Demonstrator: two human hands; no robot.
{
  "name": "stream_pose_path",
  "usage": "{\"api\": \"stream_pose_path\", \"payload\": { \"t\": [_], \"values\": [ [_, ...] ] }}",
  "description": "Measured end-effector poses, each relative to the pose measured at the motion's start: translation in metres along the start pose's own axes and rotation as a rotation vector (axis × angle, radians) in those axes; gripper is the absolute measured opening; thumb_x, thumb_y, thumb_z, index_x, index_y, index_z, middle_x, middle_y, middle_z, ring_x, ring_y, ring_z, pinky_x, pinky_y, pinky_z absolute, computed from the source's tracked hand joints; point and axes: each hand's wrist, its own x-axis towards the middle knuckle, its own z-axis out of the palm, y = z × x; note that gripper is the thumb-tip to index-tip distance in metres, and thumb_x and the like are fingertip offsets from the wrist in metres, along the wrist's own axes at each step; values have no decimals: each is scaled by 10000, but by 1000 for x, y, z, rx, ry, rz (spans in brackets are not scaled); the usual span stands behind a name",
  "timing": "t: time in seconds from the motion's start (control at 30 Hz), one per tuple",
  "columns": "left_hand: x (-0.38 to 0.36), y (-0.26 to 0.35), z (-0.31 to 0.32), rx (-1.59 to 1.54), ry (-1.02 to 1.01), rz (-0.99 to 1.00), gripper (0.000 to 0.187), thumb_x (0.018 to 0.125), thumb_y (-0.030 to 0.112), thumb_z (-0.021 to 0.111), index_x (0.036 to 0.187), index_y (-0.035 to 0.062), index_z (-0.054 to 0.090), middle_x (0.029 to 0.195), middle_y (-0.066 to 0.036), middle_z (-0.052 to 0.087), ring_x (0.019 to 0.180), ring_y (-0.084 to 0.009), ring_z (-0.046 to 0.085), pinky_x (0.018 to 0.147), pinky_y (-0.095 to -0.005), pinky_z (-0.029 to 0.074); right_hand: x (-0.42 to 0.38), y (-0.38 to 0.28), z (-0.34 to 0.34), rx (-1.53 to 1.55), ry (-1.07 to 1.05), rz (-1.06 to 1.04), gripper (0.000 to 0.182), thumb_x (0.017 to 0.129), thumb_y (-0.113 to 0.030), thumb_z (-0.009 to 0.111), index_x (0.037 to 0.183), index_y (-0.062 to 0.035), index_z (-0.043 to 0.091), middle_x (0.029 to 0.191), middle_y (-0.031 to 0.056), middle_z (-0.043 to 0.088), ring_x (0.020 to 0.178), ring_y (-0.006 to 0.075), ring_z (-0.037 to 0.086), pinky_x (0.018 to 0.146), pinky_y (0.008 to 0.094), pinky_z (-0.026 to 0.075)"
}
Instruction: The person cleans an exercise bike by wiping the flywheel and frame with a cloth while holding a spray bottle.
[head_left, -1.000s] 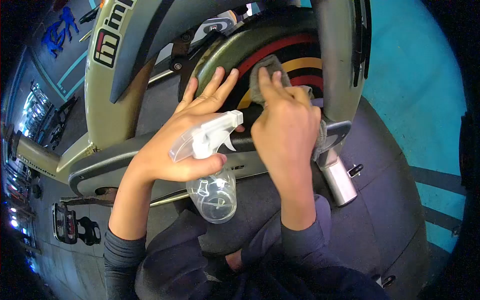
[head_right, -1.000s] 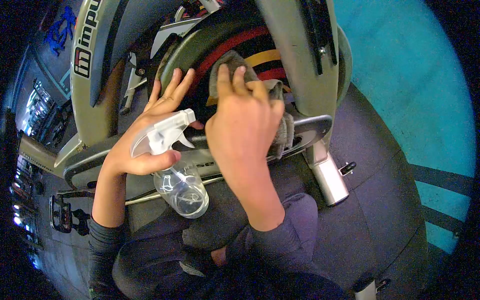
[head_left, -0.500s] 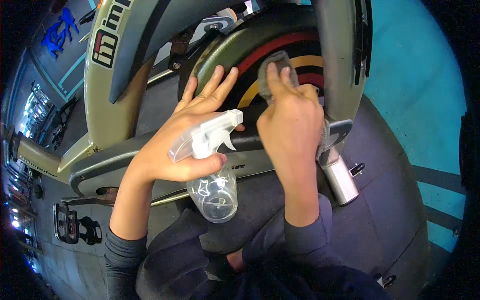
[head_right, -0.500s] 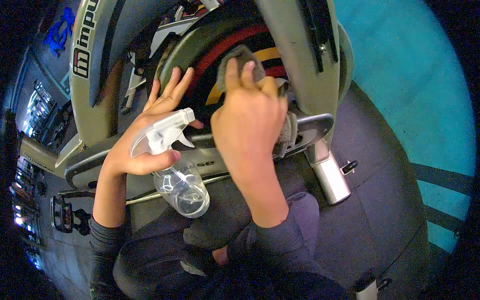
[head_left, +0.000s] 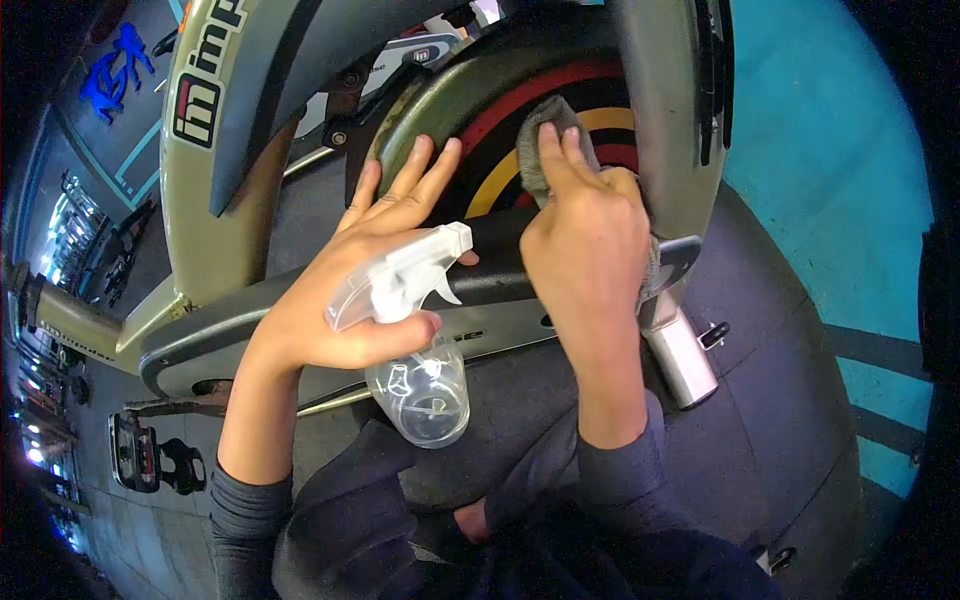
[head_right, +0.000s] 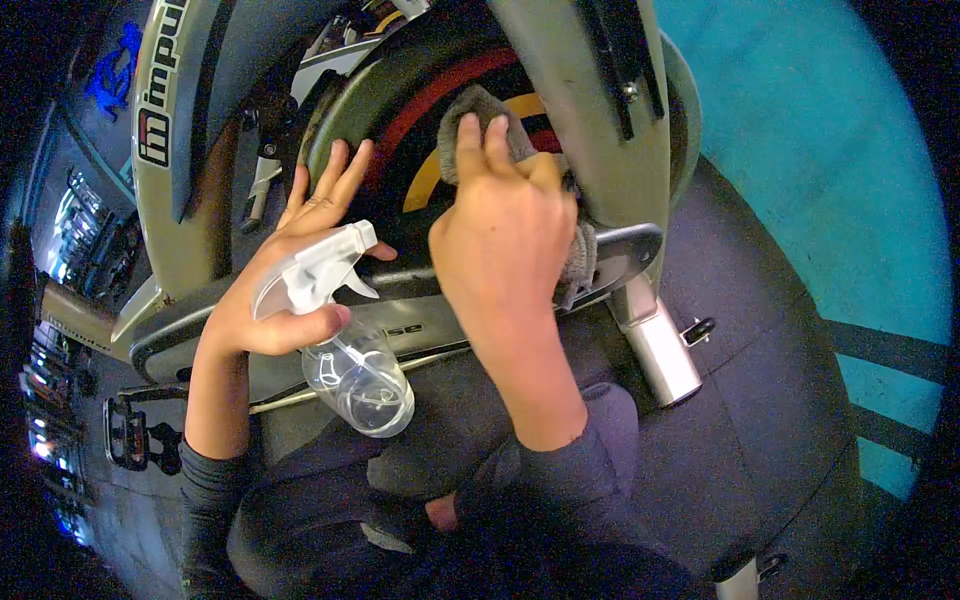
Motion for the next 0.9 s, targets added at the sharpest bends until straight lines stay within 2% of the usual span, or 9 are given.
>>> {"api": "stream_pose_path", "payload": {
  "t": [0.07, 0.2, 0.27, 0.3, 0.43, 0.6, 0.67, 0.8, 0.9],
  "values": [
    [-1, 0, 0, -36, 32, 20, 570, 636, 432, 589, 1041, 42, 686, 1567, -230, 212, 1477, -393, 105, 1158, -565, -21, -3, -11, 1, -43, -65, -19, 486, 700, -103, 662, 1184, -60, 664, 1220, 136, 651, 973, 281, 614, 745, 417, 496],
    [0, 0, 0, -30, 36, 34, 565, 635, 428, 588, 1039, 44, 684, 1568, -229, 210, 1478, -390, 103, 1159, -565, -21, -9, -19, 2, -88, -49, -61, 459, 702, -111, 654, 1157, -65, 678, 1202, 122, 662, 979, 271, 606, 736, 418, 483],
    [-1, -1, 0, -7, -5, -2, 654, 700, 563, 515, 1027, 31, 706, 1577, -250, 147, 1476, -420, 29, 1150, -563, -46, -6, -10, -2, 2, -52, -39, 451, 701, -99, 647, 1150, -71, 684, 1185, 121, 669, 958, 278, 613, 743, 416, 498],
    [-1, -1, -1, -6, -6, -4, 654, 700, 563, 515, 1027, 31, 706, 1577, -250, 147, 1476, -420, 29, 1150, -563, -46, -4, -4, -4, 89, -55, -19, 445, 700, -87, 639, 1142, -78, 690, 1169, 119, 676, 937, 284, 619, 750, 415, 513],
    [0, 0, -1, -12, -7, -3, 654, 689, 550, 522, 1030, 26, 715, 1576, -251, 149, 1476, -421, 28, 1150, -563, -46, 3, 10, 1, 8, 34, 11, 454, 690, -66, 624, 1139, -74, 695, 1162, 140, 676, 847, 293, 638, 776, 396, 547],
    [0, 0, -1, -14, -4, 0, 656, 667, 537, 532, 1027, 20, 715, 1574, -254, 154, 1475, -423, 33, 1150, -562, -48, -2, -2, 5, -47, 57, -19, 451, 689, -78, 623, 1135, -49, 691, 1165, 140, 676, 818, 275, 631, 712, 393, 537],
    [1, 0, 0, -7, -5, -12, 655, 659, 531, 537, 1020, 15, 713, 1573, -257, 157, 1474, -425, 37, 1149, -562, -51, -5, -9, 3, -86, -6, -67, 452, 687, -84, 625, 1133, -44, 687, 1156, 136, 680, 801, 265, 626, 689, 393, 529],
    [-1, -1, -1, -16, -4, -1, 647, 656, 525, 539, 1021, 20, 712, 1571, -259, 160, 1473, -429, 41, 1149, -561, -51, -5, 0, 2, -56, 6, -88, 457, 687, -90, 631, 1139, -44, 680, 1150, 134, 682, 837, 271, 637, 702, 400, 535],
    [0, -1, 0, -14, 8, 21, 647, 652, 525, 540, 1029, 29, 713, 1570, -259, 162, 1473, -431, 43, 1149, -561, -49, 1, 12, 0, 19, 12, -18, 463, 694, -101, 634, 1151, -28, 669, 1144, 145, 681, 885, 280, 648, 715, 407, 541]
  ]
}}
